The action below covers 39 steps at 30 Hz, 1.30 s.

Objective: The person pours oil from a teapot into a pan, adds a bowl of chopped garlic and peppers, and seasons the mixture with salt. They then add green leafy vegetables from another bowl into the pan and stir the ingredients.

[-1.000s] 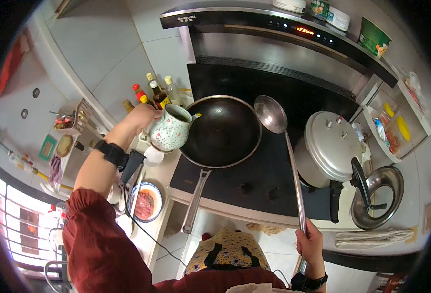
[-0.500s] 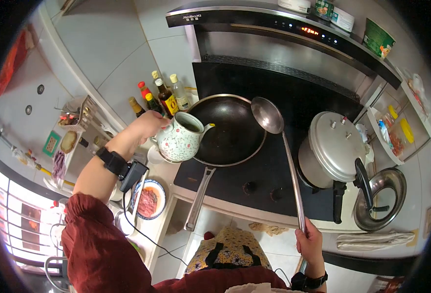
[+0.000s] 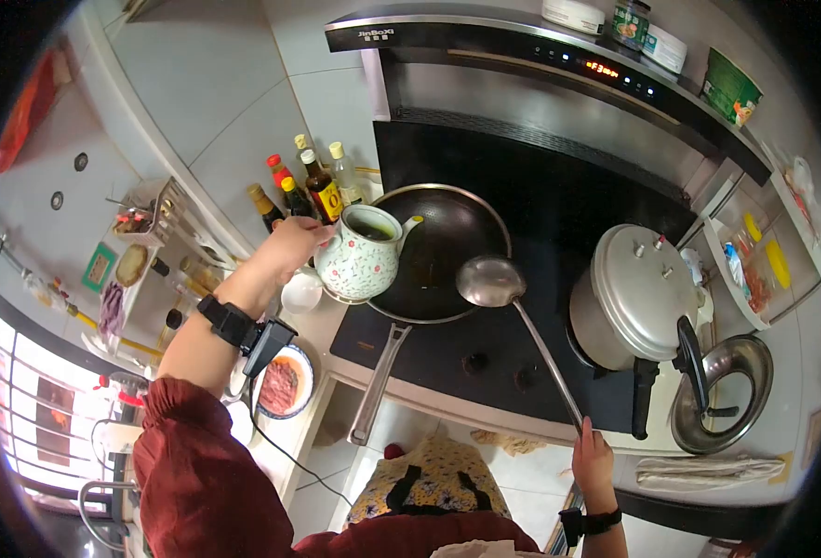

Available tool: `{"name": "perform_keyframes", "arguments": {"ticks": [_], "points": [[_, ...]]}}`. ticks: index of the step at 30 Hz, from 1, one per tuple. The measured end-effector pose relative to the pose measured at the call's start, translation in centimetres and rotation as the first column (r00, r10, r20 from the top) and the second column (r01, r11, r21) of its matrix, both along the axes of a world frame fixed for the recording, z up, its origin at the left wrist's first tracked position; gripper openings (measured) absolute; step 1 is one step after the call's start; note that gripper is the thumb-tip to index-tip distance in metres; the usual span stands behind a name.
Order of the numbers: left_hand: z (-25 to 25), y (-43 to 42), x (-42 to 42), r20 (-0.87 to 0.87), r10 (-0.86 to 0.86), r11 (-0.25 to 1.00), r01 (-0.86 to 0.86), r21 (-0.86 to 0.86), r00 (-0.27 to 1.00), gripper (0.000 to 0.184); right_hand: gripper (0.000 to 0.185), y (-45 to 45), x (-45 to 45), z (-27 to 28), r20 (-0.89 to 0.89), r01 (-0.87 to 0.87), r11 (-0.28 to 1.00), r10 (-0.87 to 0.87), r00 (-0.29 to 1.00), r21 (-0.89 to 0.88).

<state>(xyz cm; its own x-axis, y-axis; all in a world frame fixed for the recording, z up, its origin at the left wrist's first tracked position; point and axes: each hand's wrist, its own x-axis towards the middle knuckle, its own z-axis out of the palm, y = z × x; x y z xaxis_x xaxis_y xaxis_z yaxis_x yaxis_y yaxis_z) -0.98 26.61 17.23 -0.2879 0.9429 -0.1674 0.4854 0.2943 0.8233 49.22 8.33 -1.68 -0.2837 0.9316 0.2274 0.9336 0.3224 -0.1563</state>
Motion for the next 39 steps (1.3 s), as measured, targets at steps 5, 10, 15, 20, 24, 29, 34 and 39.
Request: {"name": "perform_keyframes", "arguments": {"ticks": [5,10,15,20,24,29,34,39], "points": [[-1.0,-1.0,0.0,0.132,0.035,0.997,-0.044,0.067,0.991,0.019,0.048,1.7,0.9,-2.0,0.147,-0.047,0.996,0.035,0.989,0.08],[-1.4,-3.1,-0.3,0.283,0.07,0.983,-0.114,0.141,0.957,0.021,0.046,3.3,1.7,-4.0,0.157,-0.102,0.987,0.082,0.984,0.122],[-1.0,-5.4,-0.7,0.489,0.102,0.946,-0.237,0.222,0.866,0.017,0.049,4.5,2.3,-5.9,0.05,-0.088,0.996,0.087,0.995,0.018],[-0.3,-7.5,-3.4,0.587,0.131,0.888,-0.357,0.288,0.799,0.016,0.043,5.6,2.3,-7.8,0.004,-0.073,0.994,0.073,0.997,0.076],[0.3,-9.4,-6.3,0.597,0.163,0.828,-0.438,0.351,0.786,0.015,0.04,7.1,1.3,-8.2,-0.024,-0.039,0.999,0.039,0.999,0.005],[-1.0,-11.7,-11.7,0.557,0.251,0.739,-0.528,0.419,0.792,0.017,0.03,9.1,-0.2,-8.2,0.082,0.107,0.991,-0.101,0.992,-0.081],[-3.2,-14.4,-15.6,0.456,0.417,0.692,-0.6,0.402,0.787,0.02,0.038,10.0,-1.1,-8.8,0.125,0.202,0.963,-0.182,0.975,-0.176],[-8.6,-15.9,-19.5,0.44,0.486,0.633,-0.651,0.418,0.755,0.021,0.047,8.7,-4.0,-5.9,0.119,0.238,0.969,-0.23,0.966,-0.061]]}}
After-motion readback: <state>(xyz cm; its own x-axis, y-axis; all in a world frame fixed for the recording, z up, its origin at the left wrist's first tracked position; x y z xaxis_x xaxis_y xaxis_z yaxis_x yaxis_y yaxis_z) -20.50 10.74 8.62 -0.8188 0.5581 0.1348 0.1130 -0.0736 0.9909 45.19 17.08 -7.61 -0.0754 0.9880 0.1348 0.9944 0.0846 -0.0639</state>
